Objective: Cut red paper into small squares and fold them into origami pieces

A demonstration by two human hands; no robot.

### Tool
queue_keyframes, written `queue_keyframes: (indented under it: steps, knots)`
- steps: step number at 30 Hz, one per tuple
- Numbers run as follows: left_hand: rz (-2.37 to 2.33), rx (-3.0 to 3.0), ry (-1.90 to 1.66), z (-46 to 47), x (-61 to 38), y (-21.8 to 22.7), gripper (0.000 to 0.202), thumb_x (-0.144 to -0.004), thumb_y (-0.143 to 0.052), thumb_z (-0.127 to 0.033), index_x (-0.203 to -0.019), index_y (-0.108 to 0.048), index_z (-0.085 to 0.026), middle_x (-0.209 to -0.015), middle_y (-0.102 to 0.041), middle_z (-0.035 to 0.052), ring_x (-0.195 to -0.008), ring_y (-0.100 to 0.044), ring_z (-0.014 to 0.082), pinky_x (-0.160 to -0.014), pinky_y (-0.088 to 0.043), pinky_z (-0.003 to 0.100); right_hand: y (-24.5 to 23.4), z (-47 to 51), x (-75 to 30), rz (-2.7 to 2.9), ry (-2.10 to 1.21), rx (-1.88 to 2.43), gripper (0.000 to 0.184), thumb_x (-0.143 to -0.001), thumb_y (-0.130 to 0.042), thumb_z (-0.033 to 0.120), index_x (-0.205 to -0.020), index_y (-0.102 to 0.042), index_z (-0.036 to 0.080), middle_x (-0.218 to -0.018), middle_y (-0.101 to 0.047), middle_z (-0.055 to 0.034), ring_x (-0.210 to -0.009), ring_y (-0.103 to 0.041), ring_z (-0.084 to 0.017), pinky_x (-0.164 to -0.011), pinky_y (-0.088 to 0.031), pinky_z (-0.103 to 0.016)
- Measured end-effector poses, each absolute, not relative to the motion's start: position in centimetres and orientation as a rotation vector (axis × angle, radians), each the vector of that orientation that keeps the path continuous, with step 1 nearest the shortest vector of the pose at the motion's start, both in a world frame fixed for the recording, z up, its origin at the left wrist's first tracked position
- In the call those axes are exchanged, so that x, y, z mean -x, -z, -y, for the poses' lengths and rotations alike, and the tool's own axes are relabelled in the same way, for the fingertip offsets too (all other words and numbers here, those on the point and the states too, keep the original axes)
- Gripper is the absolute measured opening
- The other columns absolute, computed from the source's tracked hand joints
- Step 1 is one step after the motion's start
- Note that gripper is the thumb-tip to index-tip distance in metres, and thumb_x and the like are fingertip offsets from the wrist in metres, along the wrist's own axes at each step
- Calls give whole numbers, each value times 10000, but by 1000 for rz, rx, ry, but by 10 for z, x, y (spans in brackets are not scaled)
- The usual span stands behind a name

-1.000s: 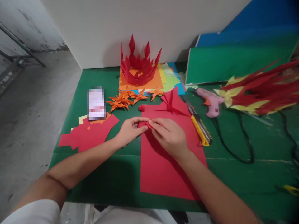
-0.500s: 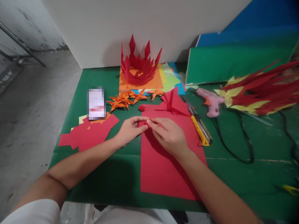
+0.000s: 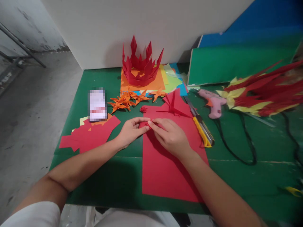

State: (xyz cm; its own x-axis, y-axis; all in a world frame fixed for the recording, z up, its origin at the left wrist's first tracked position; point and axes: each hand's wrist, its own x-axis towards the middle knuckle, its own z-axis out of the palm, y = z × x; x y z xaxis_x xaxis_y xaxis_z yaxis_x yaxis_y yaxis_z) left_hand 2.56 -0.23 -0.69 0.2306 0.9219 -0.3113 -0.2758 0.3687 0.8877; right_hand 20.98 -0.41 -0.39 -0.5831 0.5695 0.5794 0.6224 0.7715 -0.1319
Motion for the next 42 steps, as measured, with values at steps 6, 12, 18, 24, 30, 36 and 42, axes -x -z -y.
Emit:
queue_keyframes:
  steps: [6, 12, 18, 24, 30, 36, 42]
  knots:
    - [-987, -785, -987, 3, -26, 6, 397, -610, -849, -279, -961, -723, -145, -981, -730, 71, -895, -660, 161, -875, -516, 335, 4, 4, -210, 2365, 97, 908, 381, -931, -467, 105, -1280, -582, 207, -1074, -695, -144, -954, -642, -234, -793, -549, -398]
    - [-996, -792, -1009, 3, -26, 6, 373, -613, -845, -257, -950, -727, -153, -977, -728, 62, -917, -653, 164, -895, -501, 344, 4, 4, -210, 2378, 100, 900, 377, -934, -455, 101, -1277, -582, 192, -1086, -685, -151, -959, -626, -237, -798, -545, -397]
    - [-1008, -791, -1016, 3, -26, 6, 390, -598, -855, -265, -951, -729, -157, -984, -733, 69, -910, -662, 170, -875, -517, 339, 4, 5, -209, 2381, 78, 941, 388, -937, -446, 107, -1286, -590, 197, -1087, -685, -155, -975, -625, -250, -804, -543, -413]
    - [-989, -722, -1046, 4, -27, 5, 384, -578, -873, -303, -898, -725, -151, -901, -737, 47, -812, -661, 134, -828, -535, 308, 3, 7, -208, 2388, 102, 941, 375, -935, -450, 111, -1271, -600, 182, -1100, -681, -162, -978, -619, -253, -807, -550, -418]
    - [-976, -824, -1130, 3, -27, 5, 346, -603, -855, -276, -885, -680, -177, -991, -697, 36, -934, -638, 144, -884, -508, 297, 5, 7, -208, 2334, -32, 931, 441, -916, -437, 80, -1306, -591, 219, -1080, -678, -152, -992, -618, -253, -814, -544, -444]
    - [-953, -847, -1090, 3, -27, 6, 489, -607, -844, -263, -983, -539, -202, -813, -636, -29, -732, -614, 96, -734, -497, 245, 2, 6, -206, 2093, -345, 968, 341, -882, -506, 118, -1126, -687, 273, -1101, -657, -101, -1027, -626, -238, -867, -533, -463]
    - [-977, -954, -1110, 9, -32, 4, 490, -611, -834, -259, -946, -481, -197, -789, -582, -33, -701, -586, 80, -675, -467, 204, 6, 5, -200, 1690, -808, 1103, 168, -829, -669, 294, -972, -620, 220, -957, -688, -62, -894, -674, -201, -798, -566, -366]
